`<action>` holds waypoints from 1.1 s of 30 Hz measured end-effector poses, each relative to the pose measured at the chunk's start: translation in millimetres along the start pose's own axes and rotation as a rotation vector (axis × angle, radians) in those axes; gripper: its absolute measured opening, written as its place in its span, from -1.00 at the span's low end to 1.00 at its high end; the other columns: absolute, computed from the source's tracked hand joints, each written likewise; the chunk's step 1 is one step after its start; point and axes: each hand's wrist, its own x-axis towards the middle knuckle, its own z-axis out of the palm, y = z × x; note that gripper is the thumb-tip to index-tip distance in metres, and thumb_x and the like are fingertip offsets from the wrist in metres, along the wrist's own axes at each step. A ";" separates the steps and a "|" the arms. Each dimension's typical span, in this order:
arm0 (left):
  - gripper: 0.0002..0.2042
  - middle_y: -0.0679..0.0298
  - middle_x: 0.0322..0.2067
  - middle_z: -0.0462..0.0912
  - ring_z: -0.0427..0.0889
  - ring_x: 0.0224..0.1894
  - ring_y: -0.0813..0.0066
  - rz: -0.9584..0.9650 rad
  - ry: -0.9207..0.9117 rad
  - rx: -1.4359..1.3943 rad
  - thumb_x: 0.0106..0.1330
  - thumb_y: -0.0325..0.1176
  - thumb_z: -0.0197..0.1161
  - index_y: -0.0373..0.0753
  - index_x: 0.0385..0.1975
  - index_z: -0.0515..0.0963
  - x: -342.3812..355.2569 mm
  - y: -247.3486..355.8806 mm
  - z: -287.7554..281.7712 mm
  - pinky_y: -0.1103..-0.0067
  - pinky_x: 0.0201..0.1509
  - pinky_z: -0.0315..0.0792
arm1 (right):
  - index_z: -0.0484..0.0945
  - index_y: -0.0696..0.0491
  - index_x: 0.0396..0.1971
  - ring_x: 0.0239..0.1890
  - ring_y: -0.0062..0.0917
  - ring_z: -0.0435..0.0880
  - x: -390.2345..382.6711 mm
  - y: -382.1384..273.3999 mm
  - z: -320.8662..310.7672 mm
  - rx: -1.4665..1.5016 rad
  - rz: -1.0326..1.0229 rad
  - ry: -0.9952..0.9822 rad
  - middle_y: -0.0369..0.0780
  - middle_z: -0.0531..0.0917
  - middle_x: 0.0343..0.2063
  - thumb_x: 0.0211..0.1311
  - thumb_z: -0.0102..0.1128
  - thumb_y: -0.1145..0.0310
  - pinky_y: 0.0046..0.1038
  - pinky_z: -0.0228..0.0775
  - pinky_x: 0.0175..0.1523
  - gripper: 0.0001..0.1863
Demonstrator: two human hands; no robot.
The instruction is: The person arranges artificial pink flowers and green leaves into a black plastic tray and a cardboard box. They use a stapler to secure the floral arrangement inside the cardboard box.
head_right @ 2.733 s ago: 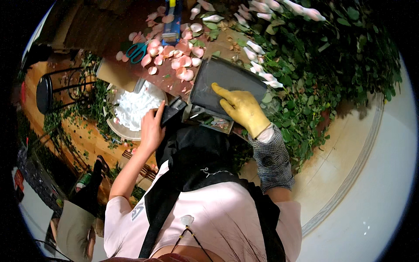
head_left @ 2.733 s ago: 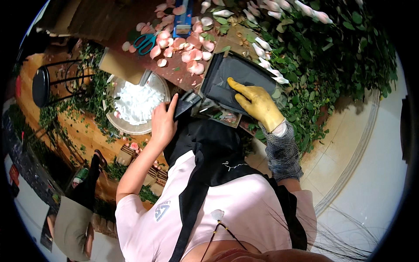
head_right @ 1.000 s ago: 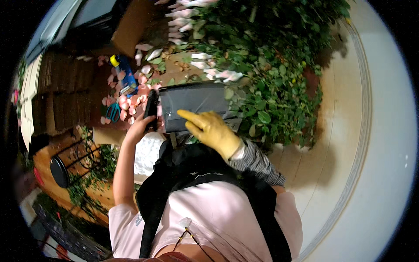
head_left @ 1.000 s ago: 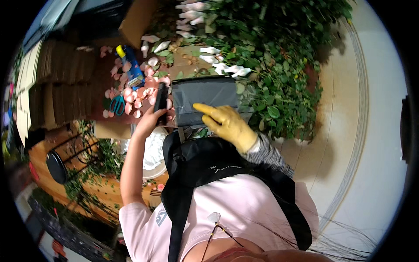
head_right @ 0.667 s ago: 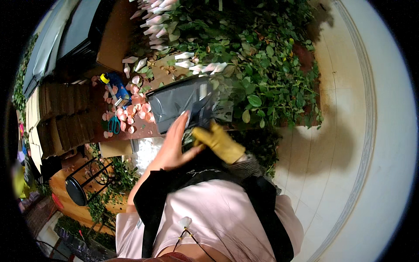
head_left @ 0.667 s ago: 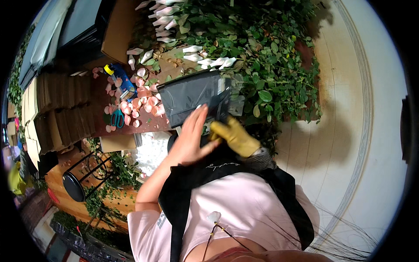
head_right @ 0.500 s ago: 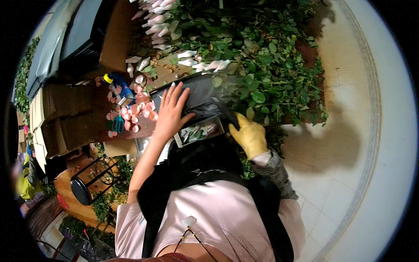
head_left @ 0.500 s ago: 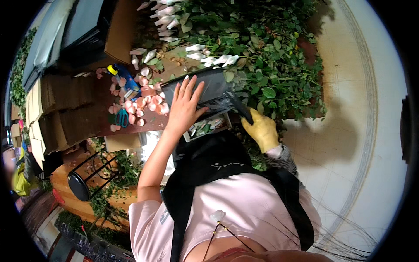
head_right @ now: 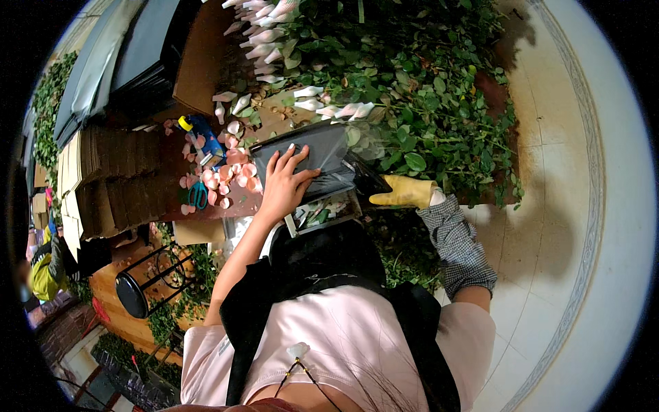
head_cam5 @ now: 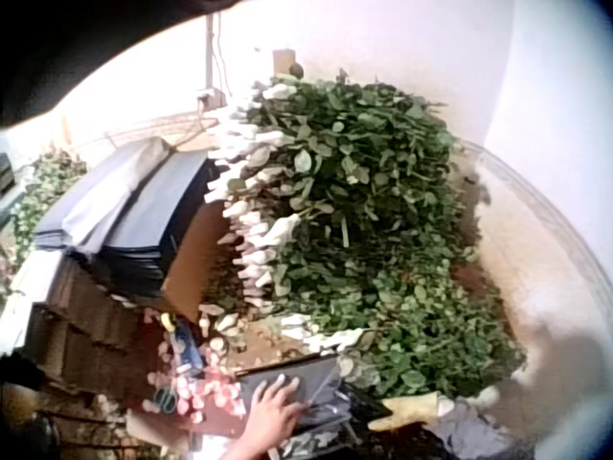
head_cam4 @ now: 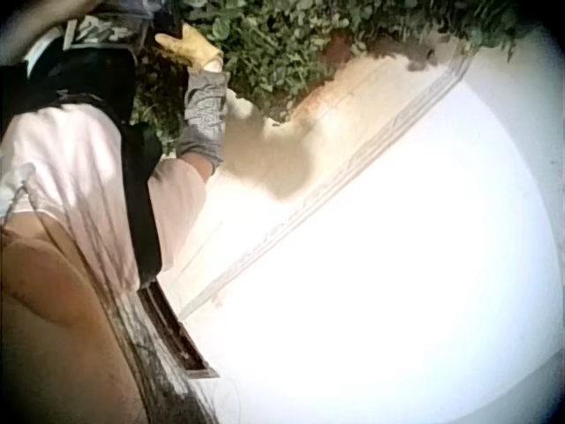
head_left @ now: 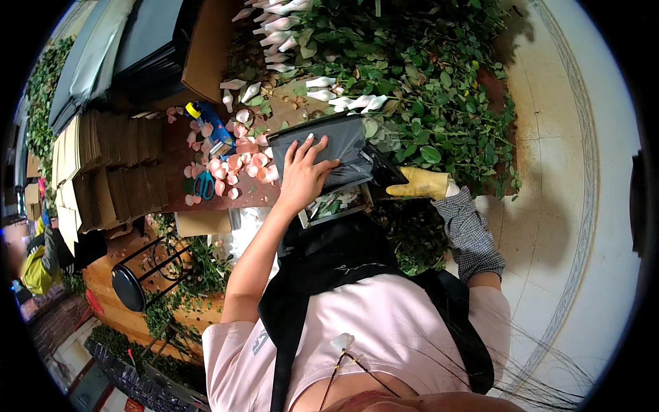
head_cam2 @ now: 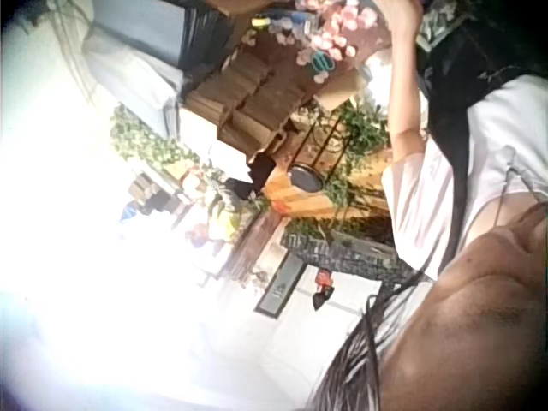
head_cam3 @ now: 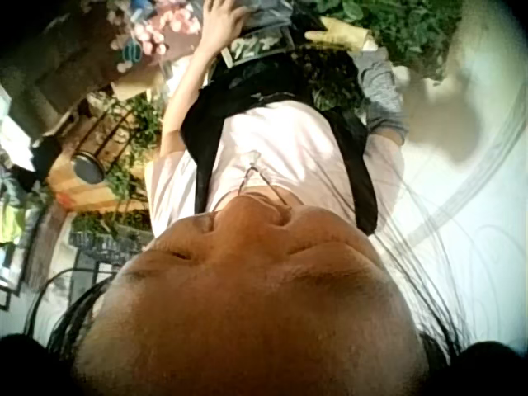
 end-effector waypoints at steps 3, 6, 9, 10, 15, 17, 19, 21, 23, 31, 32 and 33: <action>-0.80 0.28 0.31 0.43 0.28 0.41 0.13 -0.001 0.019 -0.012 0.25 -0.31 0.32 0.08 -0.16 0.75 -1.0 -2.1 -0.8 0.12 0.50 0.01 | 0.49 0.15 -0.04 -0.37 -0.56 0.64 -4.0 -10.6 11.5 0.223 -0.083 0.021 -0.23 0.68 -0.33 0.36 0.28 0.07 -0.53 0.53 -0.23 -0.56; -0.80 0.27 0.31 0.43 0.27 0.42 0.13 0.022 0.022 -0.022 0.25 -0.31 0.32 0.08 -0.16 0.75 0.4 -4.2 1.6 0.12 0.50 0.02 | 0.50 0.16 -0.03 -0.39 -0.52 0.68 -0.4 0.1 36.9 0.388 0.085 0.180 -0.20 0.70 -0.39 0.40 0.24 0.19 -0.51 0.55 -0.28 -0.65; -0.79 0.24 0.35 0.39 0.24 0.44 0.08 0.022 -0.005 -0.021 0.29 -0.31 0.32 0.05 -0.11 0.74 -0.7 -6.1 -2.1 0.11 0.50 0.01 | 0.49 0.19 -0.02 -0.54 -0.57 0.63 2.0 -8.9 59.0 0.315 0.103 0.402 -0.23 0.67 -0.51 0.38 0.27 0.19 -0.52 0.51 -0.42 -0.61; -0.76 0.24 0.36 0.37 0.22 0.45 0.08 0.021 -0.004 -0.067 0.30 -0.33 0.30 0.06 -0.06 0.72 -2.1 -7.1 -4.7 0.11 0.51 -0.03 | 0.50 0.18 -0.01 -0.46 -0.64 0.61 -5.3 -23.3 63.1 0.296 0.135 0.446 -0.26 0.67 -0.44 0.37 0.28 0.20 -0.60 0.47 -0.35 -0.61; -0.72 0.14 0.07 0.59 0.49 0.20 0.02 -0.100 0.183 -0.109 0.24 -0.52 0.27 -0.26 -0.03 0.61 -50.8 -14.8 -46.9 0.25 0.24 0.39 | 0.49 0.17 0.14 -0.08 -0.62 0.61 -53.6 -23.4 29.6 0.329 0.158 0.151 -0.23 0.65 -0.08 0.47 0.12 0.07 -0.57 0.46 0.01 -0.51; -0.76 0.11 0.01 0.61 0.55 0.10 0.01 -0.283 0.213 -0.148 0.33 -0.48 0.22 -0.29 -0.02 0.59 -85.8 -18.0 -57.4 0.28 0.16 0.43 | 0.19 0.19 0.40 0.15 -0.40 0.60 -92.0 -47.8 34.6 0.576 0.098 0.175 -0.08 0.56 0.16 0.54 -0.02 0.04 -0.36 0.47 0.24 -0.35; -0.76 0.07 -0.04 0.64 0.59 0.03 0.00 -0.531 0.229 -0.387 0.44 -0.40 0.12 -0.34 0.00 0.58 -113.8 -8.5 -57.7 0.31 0.13 0.44 | 0.08 0.18 0.44 0.16 -0.34 0.60 -96.9 -72.6 38.4 0.525 -0.064 -0.008 -0.01 0.52 0.21 0.53 -0.04 0.01 -0.27 0.47 0.27 -0.29; -0.62 0.01 -0.09 0.68 0.66 -0.06 0.06 -0.650 0.228 -0.796 0.59 -0.25 -0.09 -0.43 0.10 0.50 -130.9 3.9 -48.8 0.36 0.13 0.45 | 0.12 0.18 0.43 0.11 -0.35 0.65 -70.7 -99.8 56.0 0.378 -0.068 -0.085 -0.02 0.56 0.18 0.49 0.06 0.02 -0.30 0.49 0.22 -0.27; -0.46 -0.07 0.20 0.52 0.50 0.25 0.19 -0.627 0.177 -1.146 0.57 -0.17 -0.05 -0.45 0.38 0.20 -144.7 23.1 -20.0 0.41 0.35 0.31 | 0.13 0.22 0.42 0.12 -0.25 0.65 -18.4 -129.5 91.2 -0.196 -0.019 -0.084 0.02 0.58 0.16 0.40 0.19 0.09 -0.33 0.47 0.22 -0.22; -0.38 -0.06 -0.02 0.47 0.52 0.04 0.07 -0.970 0.482 -0.481 0.23 -0.30 0.42 -0.45 0.22 0.34 -181.2 -11.4 -6.8 0.35 0.14 0.44 | 0.24 0.08 0.41 0.18 -0.30 0.58 57.9 -213.0 138.7 -0.337 -0.516 -0.336 -0.07 0.52 0.23 0.28 0.33 0.21 -0.32 0.40 0.29 -0.24; -0.37 -0.08 -0.06 0.45 0.51 0.00 0.00 -0.960 0.490 -0.380 0.14 -0.33 0.46 -0.45 0.19 0.38 -180.1 -29.3 -5.5 0.31 0.11 0.44 | 0.31 0.07 0.38 0.20 -0.49 0.52 76.3 -227.3 137.1 -0.210 -0.589 -0.287 -0.16 0.52 0.22 0.32 0.29 0.35 -0.34 0.35 0.32 -0.35; -0.35 -0.09 -0.10 0.44 0.50 -0.04 -0.06 -0.944 0.494 -0.282 0.05 -0.35 0.49 -0.44 0.16 0.41 -174.8 -46.7 -3.0 0.27 0.09 0.45 | 0.30 0.09 0.38 0.21 -0.51 0.50 107.1 -235.3 134.0 -0.278 -0.694 -0.164 -0.16 0.51 0.23 0.36 0.25 0.34 -0.35 0.33 0.34 -0.38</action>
